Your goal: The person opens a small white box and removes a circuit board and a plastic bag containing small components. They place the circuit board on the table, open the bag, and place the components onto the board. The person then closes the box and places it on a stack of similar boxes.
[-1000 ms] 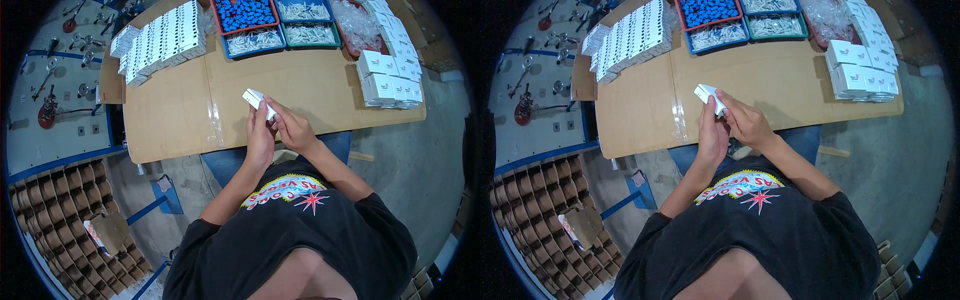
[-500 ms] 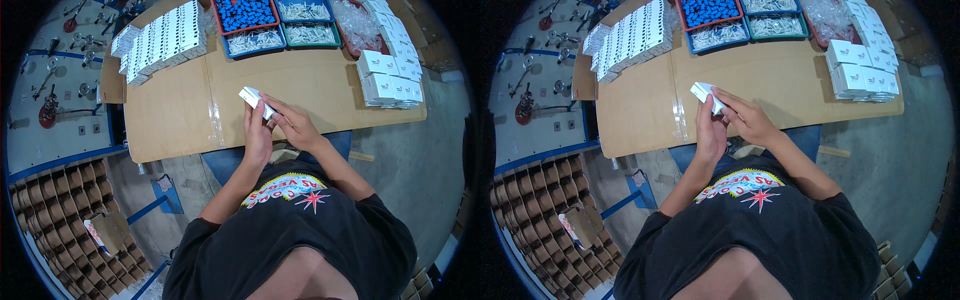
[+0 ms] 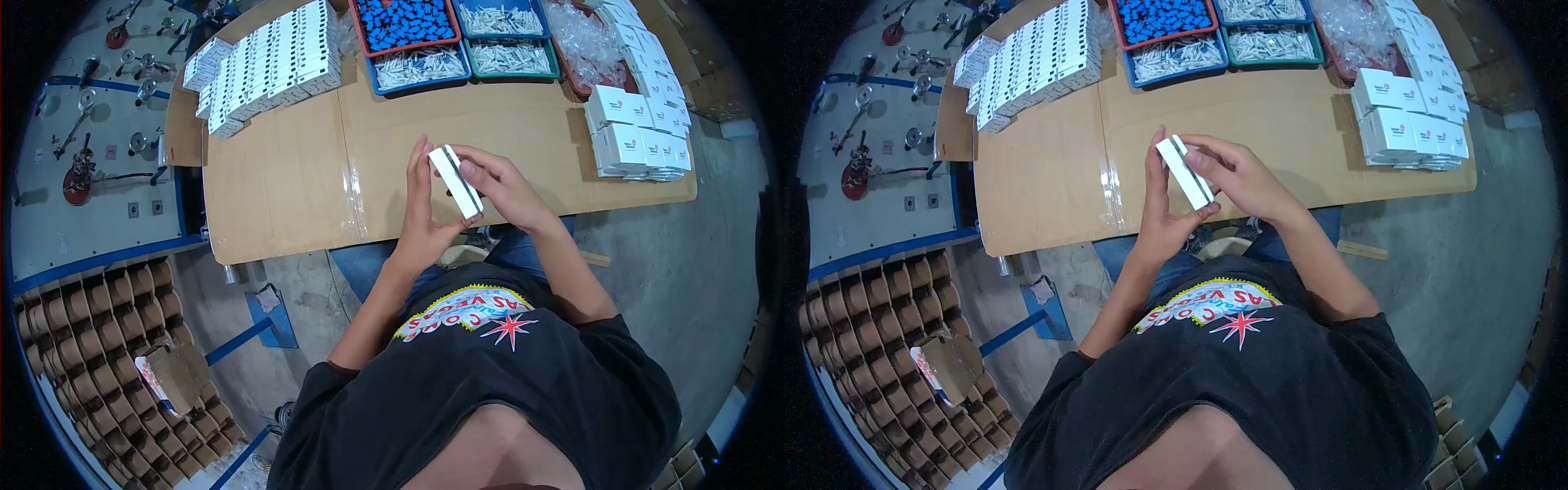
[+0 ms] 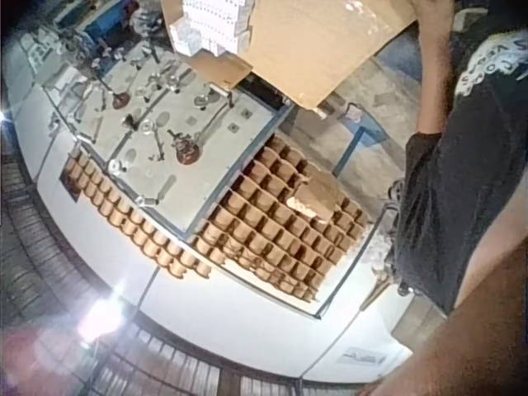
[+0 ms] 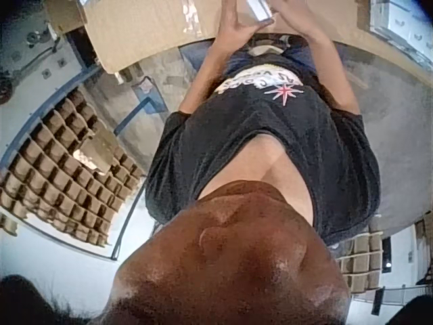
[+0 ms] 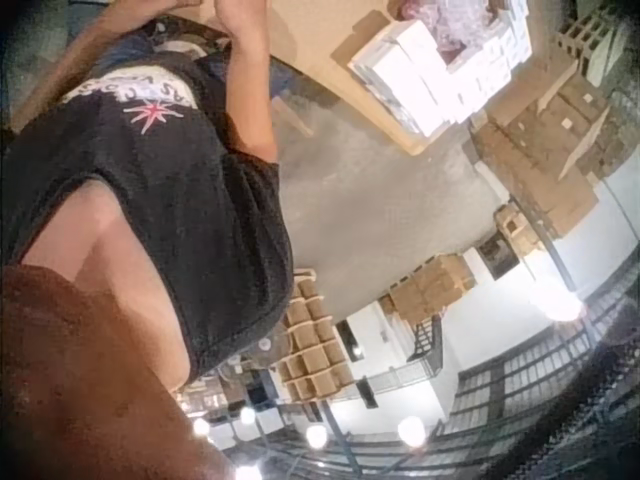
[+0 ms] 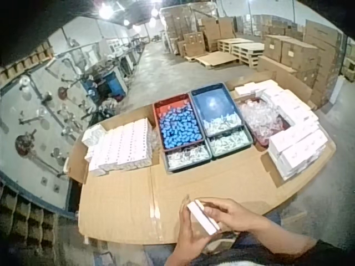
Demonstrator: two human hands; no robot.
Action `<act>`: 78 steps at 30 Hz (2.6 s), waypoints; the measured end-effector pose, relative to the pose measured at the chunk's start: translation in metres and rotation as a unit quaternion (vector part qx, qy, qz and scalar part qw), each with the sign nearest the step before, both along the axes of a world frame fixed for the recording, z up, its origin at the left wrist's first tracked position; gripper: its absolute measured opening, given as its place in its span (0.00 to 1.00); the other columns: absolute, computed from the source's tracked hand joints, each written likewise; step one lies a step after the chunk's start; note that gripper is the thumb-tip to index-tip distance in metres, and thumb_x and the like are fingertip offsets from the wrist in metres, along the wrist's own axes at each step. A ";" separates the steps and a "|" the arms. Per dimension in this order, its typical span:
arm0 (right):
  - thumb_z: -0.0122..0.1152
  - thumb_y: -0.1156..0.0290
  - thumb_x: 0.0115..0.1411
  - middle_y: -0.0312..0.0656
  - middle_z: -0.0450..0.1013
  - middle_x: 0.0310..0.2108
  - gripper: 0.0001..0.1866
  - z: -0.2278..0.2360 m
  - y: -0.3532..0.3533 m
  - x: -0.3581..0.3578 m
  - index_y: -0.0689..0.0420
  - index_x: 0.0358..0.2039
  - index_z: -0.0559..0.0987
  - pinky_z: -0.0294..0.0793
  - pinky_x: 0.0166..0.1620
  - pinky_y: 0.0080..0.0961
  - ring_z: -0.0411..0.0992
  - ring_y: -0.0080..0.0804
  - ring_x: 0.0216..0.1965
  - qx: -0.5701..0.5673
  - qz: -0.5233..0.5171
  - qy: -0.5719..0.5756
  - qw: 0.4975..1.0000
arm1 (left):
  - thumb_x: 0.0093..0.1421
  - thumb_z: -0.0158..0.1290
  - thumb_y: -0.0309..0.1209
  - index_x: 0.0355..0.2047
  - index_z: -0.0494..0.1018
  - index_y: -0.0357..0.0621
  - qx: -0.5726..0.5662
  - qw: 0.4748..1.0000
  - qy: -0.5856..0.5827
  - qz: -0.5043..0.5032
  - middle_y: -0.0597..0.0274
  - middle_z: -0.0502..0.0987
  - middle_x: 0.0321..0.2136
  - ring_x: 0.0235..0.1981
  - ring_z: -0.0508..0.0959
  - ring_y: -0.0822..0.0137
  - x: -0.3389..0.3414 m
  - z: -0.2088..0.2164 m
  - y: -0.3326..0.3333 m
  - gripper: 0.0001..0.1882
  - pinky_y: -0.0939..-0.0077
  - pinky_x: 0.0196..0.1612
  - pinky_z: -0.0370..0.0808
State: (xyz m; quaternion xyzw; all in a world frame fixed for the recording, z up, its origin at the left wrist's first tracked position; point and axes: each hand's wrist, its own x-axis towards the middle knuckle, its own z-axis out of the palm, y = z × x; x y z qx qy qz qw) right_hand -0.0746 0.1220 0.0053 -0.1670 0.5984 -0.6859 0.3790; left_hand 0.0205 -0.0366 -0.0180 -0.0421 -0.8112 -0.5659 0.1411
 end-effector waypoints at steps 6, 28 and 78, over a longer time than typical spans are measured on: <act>0.71 0.69 0.58 0.44 0.68 0.61 0.40 0.001 0.003 0.003 0.58 0.69 0.63 0.67 0.62 0.33 0.68 0.31 0.60 -0.041 0.002 0.142 0.989 | 0.61 0.42 0.71 0.73 0.46 0.41 0.435 0.878 -0.197 -0.043 0.49 0.63 0.65 0.65 0.67 0.55 0.008 -0.007 -0.010 0.54 0.55 0.65 0.66; 0.68 0.75 0.58 0.49 0.64 0.67 0.34 -0.017 -0.011 0.018 0.58 0.66 0.68 0.64 0.67 0.37 0.64 0.41 0.67 -0.029 -0.026 0.195 0.980 | 0.67 0.55 0.31 0.68 0.57 0.41 0.462 0.866 -0.179 0.065 0.61 0.69 0.57 0.55 0.73 0.69 -0.001 -0.006 -0.001 0.32 0.73 0.53 0.75; 0.47 0.70 0.73 0.57 0.78 0.49 0.20 -0.008 -0.005 0.021 0.64 0.61 0.72 0.76 0.52 0.32 0.79 0.47 0.50 0.001 -0.125 0.375 0.918 | 0.66 0.59 0.34 0.70 0.57 0.36 0.487 0.863 -0.112 0.070 0.63 0.74 0.54 0.51 0.75 0.75 -0.003 -0.009 0.014 0.36 0.78 0.54 0.71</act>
